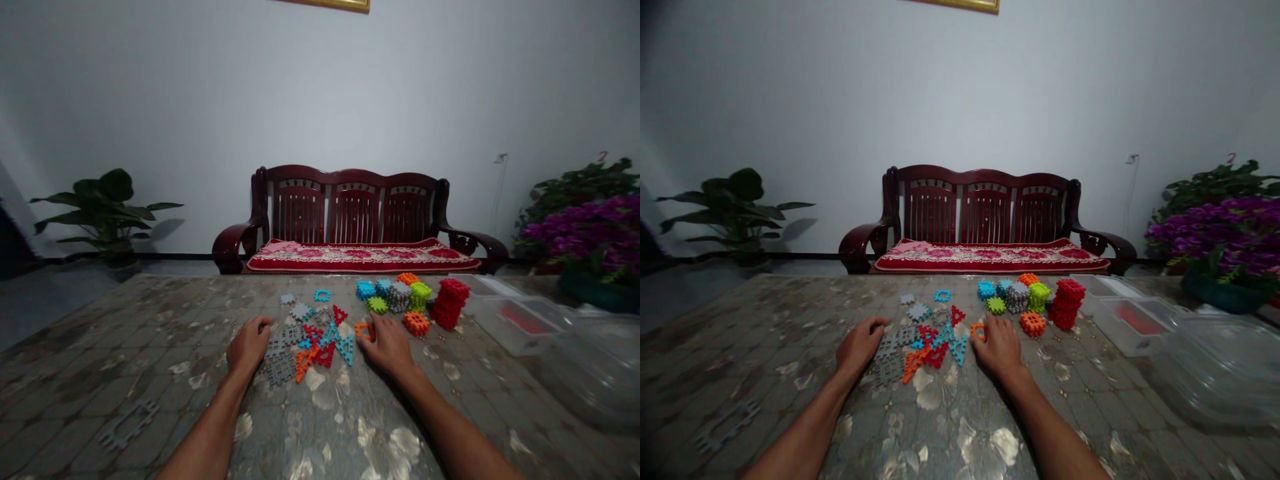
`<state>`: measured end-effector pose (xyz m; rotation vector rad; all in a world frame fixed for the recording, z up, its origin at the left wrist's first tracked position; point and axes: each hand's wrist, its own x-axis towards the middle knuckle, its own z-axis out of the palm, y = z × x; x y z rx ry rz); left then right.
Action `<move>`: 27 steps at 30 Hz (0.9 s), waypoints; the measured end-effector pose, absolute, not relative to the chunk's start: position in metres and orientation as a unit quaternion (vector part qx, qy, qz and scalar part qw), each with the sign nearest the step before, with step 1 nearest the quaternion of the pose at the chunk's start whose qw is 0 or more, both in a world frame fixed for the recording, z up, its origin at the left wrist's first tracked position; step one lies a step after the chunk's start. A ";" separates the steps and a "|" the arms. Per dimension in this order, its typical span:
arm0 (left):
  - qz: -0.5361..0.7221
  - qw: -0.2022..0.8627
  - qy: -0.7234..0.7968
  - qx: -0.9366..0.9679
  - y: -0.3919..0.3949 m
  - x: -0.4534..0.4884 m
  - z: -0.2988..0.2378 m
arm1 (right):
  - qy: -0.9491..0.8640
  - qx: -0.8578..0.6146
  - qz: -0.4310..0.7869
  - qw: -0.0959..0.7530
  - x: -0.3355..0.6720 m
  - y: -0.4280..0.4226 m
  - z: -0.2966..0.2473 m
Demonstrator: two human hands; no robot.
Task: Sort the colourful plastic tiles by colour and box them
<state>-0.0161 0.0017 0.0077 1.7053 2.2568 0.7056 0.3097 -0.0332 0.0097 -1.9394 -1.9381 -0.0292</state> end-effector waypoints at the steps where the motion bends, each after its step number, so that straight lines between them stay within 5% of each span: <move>1: 0.240 0.113 0.768 0.583 0.002 -0.016 0.008 | -0.691 -0.697 -0.009 0.191 0.307 -0.032 0.011; 17: 0.242 0.107 0.774 0.575 0.001 -0.016 0.009 | -0.701 -0.694 -0.009 0.164 0.314 -0.036 0.016; 27: 0.264 0.095 0.763 0.583 0.003 -0.018 0.004 | -0.695 -0.672 0.011 0.255 0.328 -0.031 0.021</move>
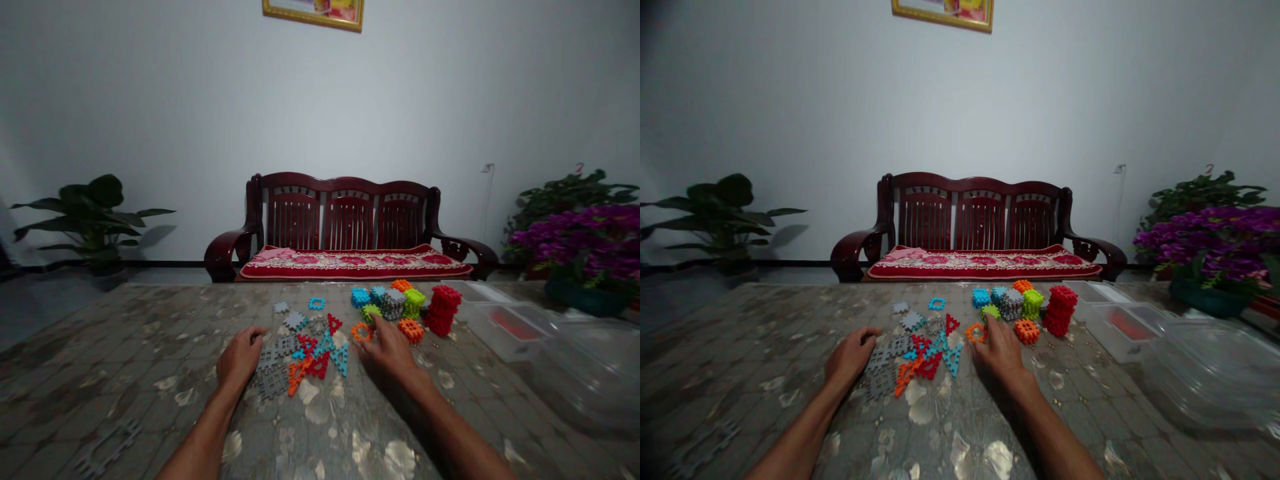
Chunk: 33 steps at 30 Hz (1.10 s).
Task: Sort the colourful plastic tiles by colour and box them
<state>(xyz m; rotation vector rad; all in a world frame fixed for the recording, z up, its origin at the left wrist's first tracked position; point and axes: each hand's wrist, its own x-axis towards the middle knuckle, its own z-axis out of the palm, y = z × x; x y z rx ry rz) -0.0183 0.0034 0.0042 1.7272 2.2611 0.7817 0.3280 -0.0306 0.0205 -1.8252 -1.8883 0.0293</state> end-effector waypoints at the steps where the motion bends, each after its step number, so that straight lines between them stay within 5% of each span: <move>1: 0.263 0.094 0.763 0.584 0.003 -0.018 0.004 | -0.694 -0.666 0.004 0.275 0.334 -0.025 0.026; 6: 0.257 0.089 0.765 0.584 0.003 -0.018 0.005 | -0.647 -0.690 -0.012 0.324 0.379 0.014 0.076; 12: 0.254 0.098 0.761 0.589 0.004 -0.019 0.003 | -0.558 -0.803 -0.097 0.186 0.427 0.056 0.125; 19: 0.257 0.094 0.762 0.586 0.002 -0.018 0.004 | -0.554 -0.821 -0.114 0.078 0.442 0.082 0.123; 33: 0.261 0.097 0.768 0.577 0.000 -0.016 0.007 | -0.549 -0.826 -0.123 0.044 0.443 0.095 0.119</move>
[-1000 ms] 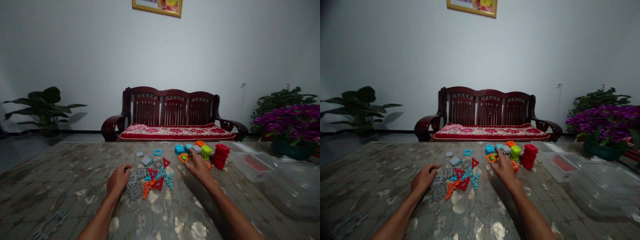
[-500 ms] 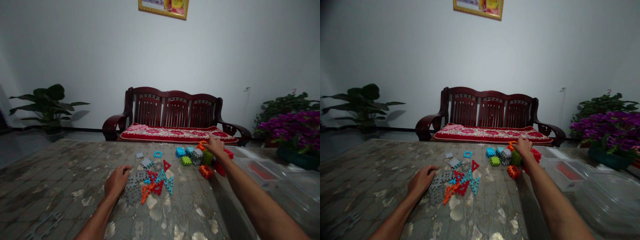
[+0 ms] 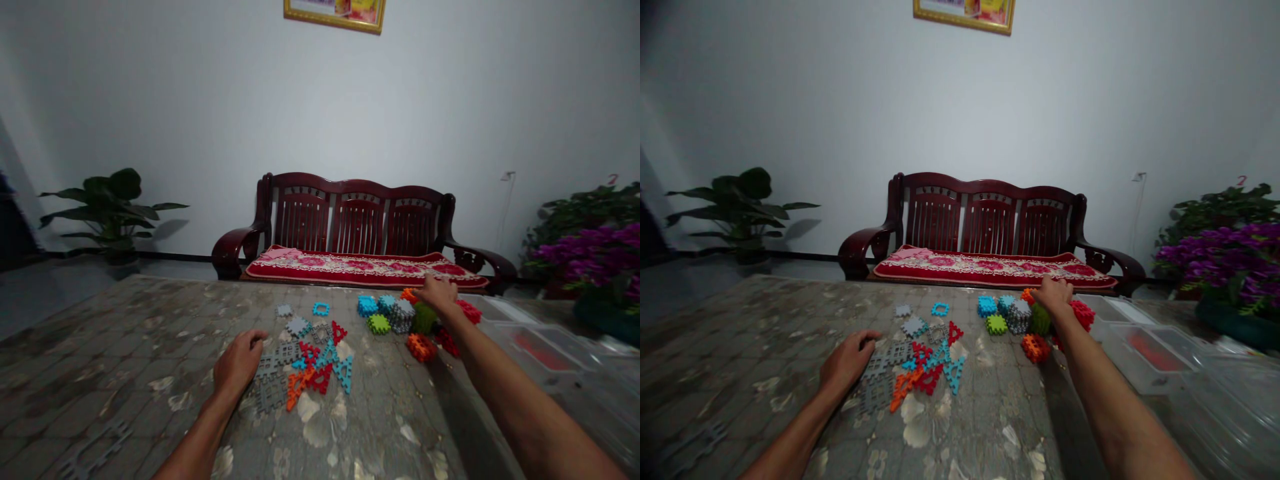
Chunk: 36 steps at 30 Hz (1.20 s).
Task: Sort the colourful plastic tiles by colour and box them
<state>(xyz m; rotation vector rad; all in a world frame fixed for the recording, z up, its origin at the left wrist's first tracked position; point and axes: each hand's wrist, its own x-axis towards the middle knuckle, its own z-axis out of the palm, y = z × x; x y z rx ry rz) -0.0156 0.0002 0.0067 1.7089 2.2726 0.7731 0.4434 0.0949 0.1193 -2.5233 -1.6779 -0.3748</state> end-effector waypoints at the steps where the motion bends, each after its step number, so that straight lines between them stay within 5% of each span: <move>1: 0.262 0.097 0.768 0.577 0.000 -0.015 0.007 | -0.554 -0.820 -0.135 0.049 0.441 0.093 0.124; 6: 0.256 0.103 0.769 0.576 -0.002 -0.013 0.010 | -0.607 -0.771 -0.147 0.124 0.415 0.076 0.140; 13: 0.259 0.103 0.765 0.581 -0.003 -0.013 0.009 | -0.786 -0.537 0.184 0.243 0.318 0.005 0.070; 22: 0.254 0.111 0.762 0.585 -0.001 -0.014 0.007 | -0.849 -0.455 0.135 0.233 0.230 -0.049 0.032; 36: 0.244 0.122 0.759 0.591 -0.003 -0.011 0.012 | -0.795 -0.510 0.086 0.316 0.248 -0.038 0.010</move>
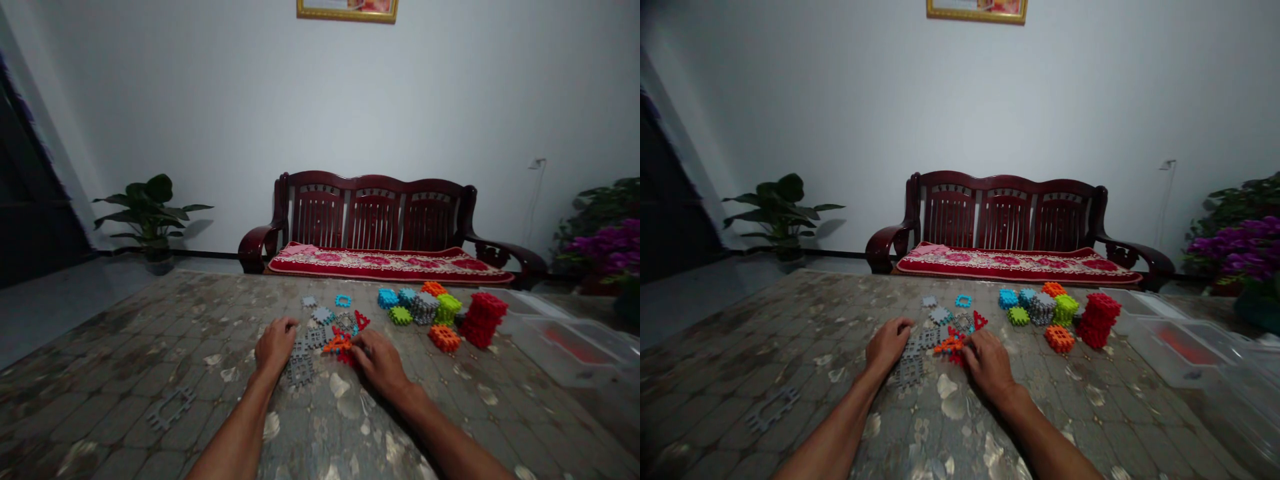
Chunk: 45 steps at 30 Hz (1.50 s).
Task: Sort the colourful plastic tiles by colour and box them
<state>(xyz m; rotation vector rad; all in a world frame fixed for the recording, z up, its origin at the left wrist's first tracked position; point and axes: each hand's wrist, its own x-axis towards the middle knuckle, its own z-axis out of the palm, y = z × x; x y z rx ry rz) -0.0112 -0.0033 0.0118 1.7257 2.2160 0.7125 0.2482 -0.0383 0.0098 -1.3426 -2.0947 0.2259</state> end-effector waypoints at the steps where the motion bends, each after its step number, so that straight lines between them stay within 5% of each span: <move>1: 0.246 0.123 0.754 0.597 -0.004 -0.010 0.012 | -0.782 -0.524 0.083 0.328 0.251 -0.036 0.010; 20: 0.288 0.136 0.568 0.759 -0.004 -0.003 0.003 | -0.749 -0.552 0.089 0.356 0.267 -0.025 -0.001; 31: 0.514 0.262 0.593 0.563 0.009 -0.006 0.004 | -0.738 -0.525 0.088 0.414 0.271 -0.018 -0.013; 45: 0.471 0.516 0.453 0.554 0.001 0.023 0.007 | -0.791 -0.427 0.033 0.437 0.245 -0.028 -0.006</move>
